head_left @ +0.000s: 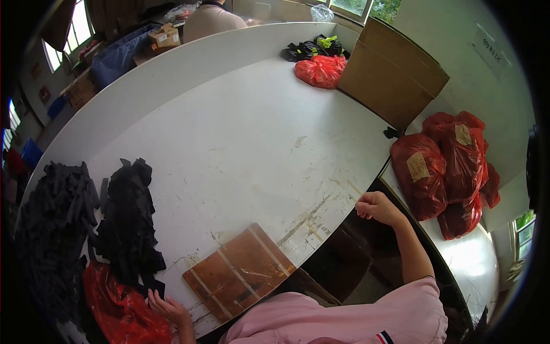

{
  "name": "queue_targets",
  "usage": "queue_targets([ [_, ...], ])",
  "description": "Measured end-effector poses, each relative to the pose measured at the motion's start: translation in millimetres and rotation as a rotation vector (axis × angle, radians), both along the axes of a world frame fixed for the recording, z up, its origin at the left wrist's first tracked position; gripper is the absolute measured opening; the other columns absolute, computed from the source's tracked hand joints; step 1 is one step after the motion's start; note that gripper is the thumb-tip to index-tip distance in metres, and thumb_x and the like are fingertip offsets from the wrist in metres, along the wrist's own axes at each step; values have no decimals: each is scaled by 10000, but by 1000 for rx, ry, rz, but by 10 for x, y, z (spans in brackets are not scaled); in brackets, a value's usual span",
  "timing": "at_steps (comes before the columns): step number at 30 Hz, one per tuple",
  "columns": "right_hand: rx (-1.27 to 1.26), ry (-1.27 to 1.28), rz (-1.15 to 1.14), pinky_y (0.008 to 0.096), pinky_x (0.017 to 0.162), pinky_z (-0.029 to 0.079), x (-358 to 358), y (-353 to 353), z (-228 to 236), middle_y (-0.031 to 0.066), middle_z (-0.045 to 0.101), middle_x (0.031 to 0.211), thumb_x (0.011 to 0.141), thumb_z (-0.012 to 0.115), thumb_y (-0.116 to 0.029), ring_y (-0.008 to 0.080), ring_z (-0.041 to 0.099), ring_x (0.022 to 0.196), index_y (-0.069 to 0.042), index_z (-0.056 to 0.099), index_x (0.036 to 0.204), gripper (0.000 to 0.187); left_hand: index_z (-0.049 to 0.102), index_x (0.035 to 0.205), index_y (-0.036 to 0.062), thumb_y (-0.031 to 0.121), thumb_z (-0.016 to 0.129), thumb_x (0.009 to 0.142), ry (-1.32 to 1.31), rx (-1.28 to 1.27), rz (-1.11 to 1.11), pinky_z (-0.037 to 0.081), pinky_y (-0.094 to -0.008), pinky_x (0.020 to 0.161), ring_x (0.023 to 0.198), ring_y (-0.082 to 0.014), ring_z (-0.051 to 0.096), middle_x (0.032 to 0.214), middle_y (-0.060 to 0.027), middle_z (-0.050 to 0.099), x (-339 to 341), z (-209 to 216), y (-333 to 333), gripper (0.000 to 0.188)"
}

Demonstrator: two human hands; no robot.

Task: Applying adhesive or treatment to black fabric strips using a wooden block.

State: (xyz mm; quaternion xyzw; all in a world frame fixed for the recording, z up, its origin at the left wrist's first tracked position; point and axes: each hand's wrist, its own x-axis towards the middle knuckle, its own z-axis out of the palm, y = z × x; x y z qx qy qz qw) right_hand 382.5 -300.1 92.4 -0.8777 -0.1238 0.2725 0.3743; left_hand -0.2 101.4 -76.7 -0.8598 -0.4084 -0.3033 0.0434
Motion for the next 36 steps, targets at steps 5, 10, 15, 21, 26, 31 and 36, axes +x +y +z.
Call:
queue_targets([
  [5, -194, -565, -61, 326, 565, 438, 1033, -39, 240, 142, 586, 653, 757, 570, -149, 243, 563, 596, 33, 572, 754, 183, 416, 1065, -38, 92, 372, 839, -80, -79, -289, 314, -459, 835, 951, -374, 422, 1050, -215, 445, 272, 84, 8, 265],
  [10, -294, -873, -187, 384, 639, 444, 1985, 147, 529, 167, 595, 736, 762, 561, -151, 325, 572, 717, 11, 561, 776, 162, 406, 1032, -65, 41, 410, 783, -128, -331, -376, 387, -393, 712, 803, -347, 473, 904, -210, 453, 866, 284, 56, 270],
  [15, -431, -1005, -343, 391, 733, 445, 2692, 103, 735, 157, 555, 902, 759, 573, -158, 309, 546, 869, -17, 538, 878, 188, 410, 1000, -46, 37, 470, 729, 54, -481, -385, 384, -404, 735, 842, -371, 472, 903, -216, 461, 1029, 227, 177, 290],
  [21, -726, -1118, -502, 419, 766, 443, 3423, -142, 1000, 141, 501, 1018, 740, 590, -144, 300, 482, 982, 5, 511, 934, 257, 531, 1042, 51, 200, 486, 763, 214, -2, -448, 399, -445, 816, 982, -397, 459, 1059, -211, 510, 287, -834, 604, 320],
  [26, -853, -1167, -661, 420, 795, 434, 3783, -585, 1509, 118, 493, 1026, 730, 566, -112, 284, 467, 994, -11, 503, 964, 262, 576, 862, 52, 187, 514, 739, 103, -123, -151, 430, -425, 662, 767, -319, 532, 900, -174, 551, 591, -336, 349, 193],
  [31, -937, -1108, -691, 428, 867, 395, 4040, -734, 1964, 106, 440, 1152, 731, 545, -106, 304, 399, 1095, -11, 469, 1069, 359, 556, 747, 33, 188, 538, 710, -89, -224, 344, 411, -409, 584, 664, -276, 524, 730, -164, 550, 808, -185, 223, 160],
  [36, -1049, -984, -562, 455, 1003, 243, 4306, -542, 2204, 81, 255, 1359, 679, 667, -283, 332, 198, 1259, -74, 233, 1315, 798, 478, 870, -4, 99, 518, 715, 25, -342, 241, 392, -417, 678, 779, -338, 495, 821, -203, 506, 741, -110, 382, 190],
])
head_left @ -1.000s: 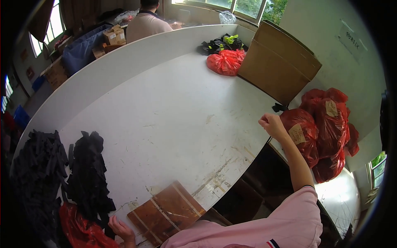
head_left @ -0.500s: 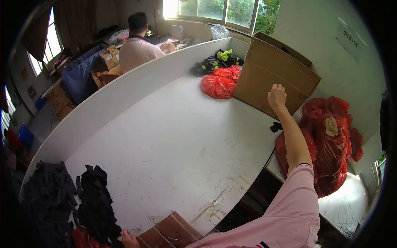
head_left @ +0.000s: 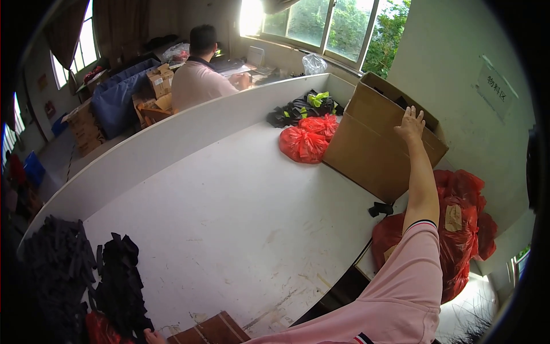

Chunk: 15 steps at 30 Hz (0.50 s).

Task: Applying adhesive or treatment to black fabric strips using a wooden block.

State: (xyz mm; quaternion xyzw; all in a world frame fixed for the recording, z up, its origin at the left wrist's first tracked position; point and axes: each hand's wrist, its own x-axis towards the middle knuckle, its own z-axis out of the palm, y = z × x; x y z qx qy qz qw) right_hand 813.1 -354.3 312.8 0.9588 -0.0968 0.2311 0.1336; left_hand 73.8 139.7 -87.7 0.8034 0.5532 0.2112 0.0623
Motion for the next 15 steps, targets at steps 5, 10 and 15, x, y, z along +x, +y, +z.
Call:
queue_targets([
  [5, 157, 106, 13, 451, 995, 261, 280, -40, 44, 77, 267, 1348, 588, 727, -366, 326, 225, 1246, -128, 194, 1337, 950, 415, 968, -33, 28, 502, 719, 94, -152, -57, 377, -423, 753, 871, -387, 472, 895, -234, 471, 66, 80, 49, 271],
  [10, 87, 97, -141, 454, 970, 294, 178, 258, 160, 94, 382, 1227, 562, 749, -369, 292, 334, 1175, -153, 374, 1233, 799, 415, 967, -23, 5, 538, 711, 63, -304, 55, 381, -420, 774, 877, -397, 488, 915, -241, 488, 194, 339, -65, 285],
  [15, -3, 69, -12, 386, 878, 402, 507, 15, 55, 102, 481, 1120, 582, 724, -359, 271, 464, 1063, -98, 483, 1092, 622, 424, 976, -21, 7, 532, 719, 105, -268, 96, 392, -416, 780, 893, -395, 497, 948, -243, 499, -82, 118, -78, 280],
])
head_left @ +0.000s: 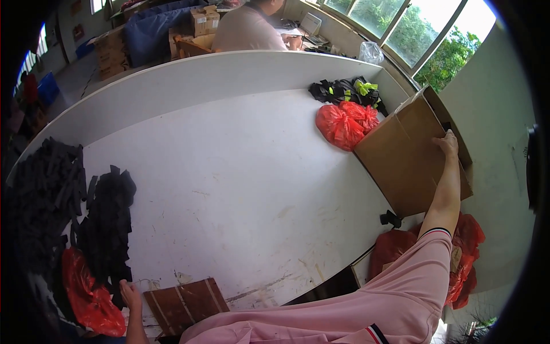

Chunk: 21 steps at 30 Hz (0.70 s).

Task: Applying adhesive or treatment to black fabric strips using a wooden block.

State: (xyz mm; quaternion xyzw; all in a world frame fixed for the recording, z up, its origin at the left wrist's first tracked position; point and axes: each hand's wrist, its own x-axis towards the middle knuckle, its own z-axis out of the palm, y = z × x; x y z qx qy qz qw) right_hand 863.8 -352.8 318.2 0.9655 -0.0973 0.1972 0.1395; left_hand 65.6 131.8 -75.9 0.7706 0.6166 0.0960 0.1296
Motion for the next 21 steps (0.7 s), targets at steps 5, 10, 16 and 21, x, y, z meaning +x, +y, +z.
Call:
queue_targets([
  [5, 108, -116, 439, 381, 708, 463, -83, -215, -217, 114, 607, 861, 661, 656, -324, 291, 584, 814, -34, 556, 895, 386, 443, 978, -28, 21, 519, 732, 35, -18, 37, 397, -409, 811, 935, -397, 497, 970, -250, 515, 56, -43, 9, 262],
  [10, 42, -176, 472, 364, 613, 446, -706, -19, -487, 115, 581, 810, 689, 638, -285, 305, 568, 753, -26, 546, 809, 300, 441, 979, -27, 61, 536, 749, 61, -39, 126, 406, -417, 786, 901, -402, 509, 953, -249, 523, 165, -14, 8, 263],
  [16, 142, -277, 770, 344, 568, 418, -1226, 7, -481, 123, 540, 742, 675, 663, -210, 299, 542, 665, -10, 523, 775, 264, 436, 976, -40, 81, 539, 761, 42, -11, 96, 407, -422, 774, 895, -402, 509, 941, -251, 522, 127, -54, -31, 267],
  [21, 333, -222, 988, 280, 525, 378, -1568, 336, -385, 103, 475, 660, 665, 669, -101, 221, 472, 556, 22, 507, 739, 217, 423, 990, -52, 93, 523, 769, 49, 31, 123, 406, -424, 775, 902, -418, 498, 947, -277, 508, 187, -203, -32, 282],
])
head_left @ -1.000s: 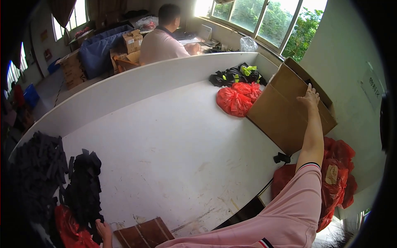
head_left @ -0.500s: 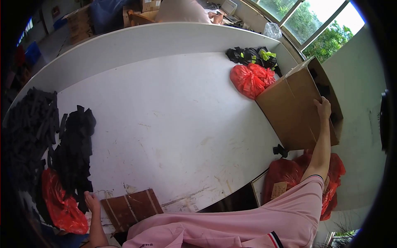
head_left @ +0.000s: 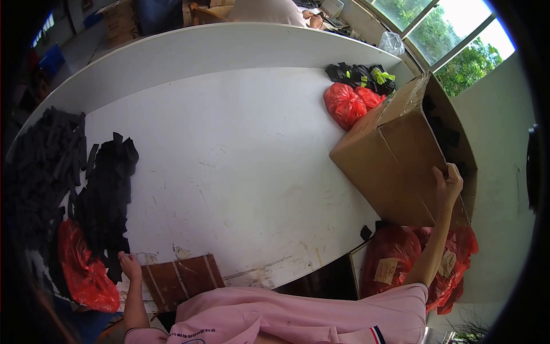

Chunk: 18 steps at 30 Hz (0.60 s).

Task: Applying adhesive or treatment to black fabric strips using a wooden block.

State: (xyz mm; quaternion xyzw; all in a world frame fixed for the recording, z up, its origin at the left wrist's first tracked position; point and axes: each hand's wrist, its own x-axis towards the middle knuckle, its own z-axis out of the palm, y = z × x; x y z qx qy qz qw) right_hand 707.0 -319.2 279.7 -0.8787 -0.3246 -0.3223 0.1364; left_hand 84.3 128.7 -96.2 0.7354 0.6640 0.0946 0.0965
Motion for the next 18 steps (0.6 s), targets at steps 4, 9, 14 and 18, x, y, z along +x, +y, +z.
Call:
queue_targets([
  [4, 27, 41, 74, 250, 485, 331, -239, 267, 26, 74, 412, 620, 648, 668, -37, 152, 397, 524, 26, 497, 710, 193, 406, 1007, -52, 102, 522, 771, -27, -24, -5, 406, -434, 767, 896, -421, 501, 949, -285, 507, 146, 151, -107, 305],
  [9, 69, 77, 161, 240, 452, 289, -583, 707, 29, 55, 386, 593, 605, 688, -6, 116, 360, 508, 25, 504, 690, 205, 397, 1032, -40, 123, 509, 780, -14, -40, 17, 406, -441, 763, 891, -428, 503, 957, -297, 505, 102, 92, -90, 320],
  [14, 100, 107, 223, 253, 444, 307, -869, 1145, 109, 69, 422, 582, 587, 717, -64, 162, 400, 486, 22, 538, 714, 236, 373, 1089, -71, 124, 495, 786, -58, -54, 8, 391, -432, 804, 931, -415, 501, 1005, -292, 500, 81, 33, -165, 381],
  [18, 66, -94, 179, 293, 465, 352, -789, 1739, 144, 78, 482, 601, 594, 726, -152, 216, 466, 511, -10, 557, 752, 272, 393, 1080, -61, 123, 491, 789, -8, 128, 58, 393, -428, 796, 912, -404, 511, 1000, -273, 515, 19, -159, -177, 358],
])
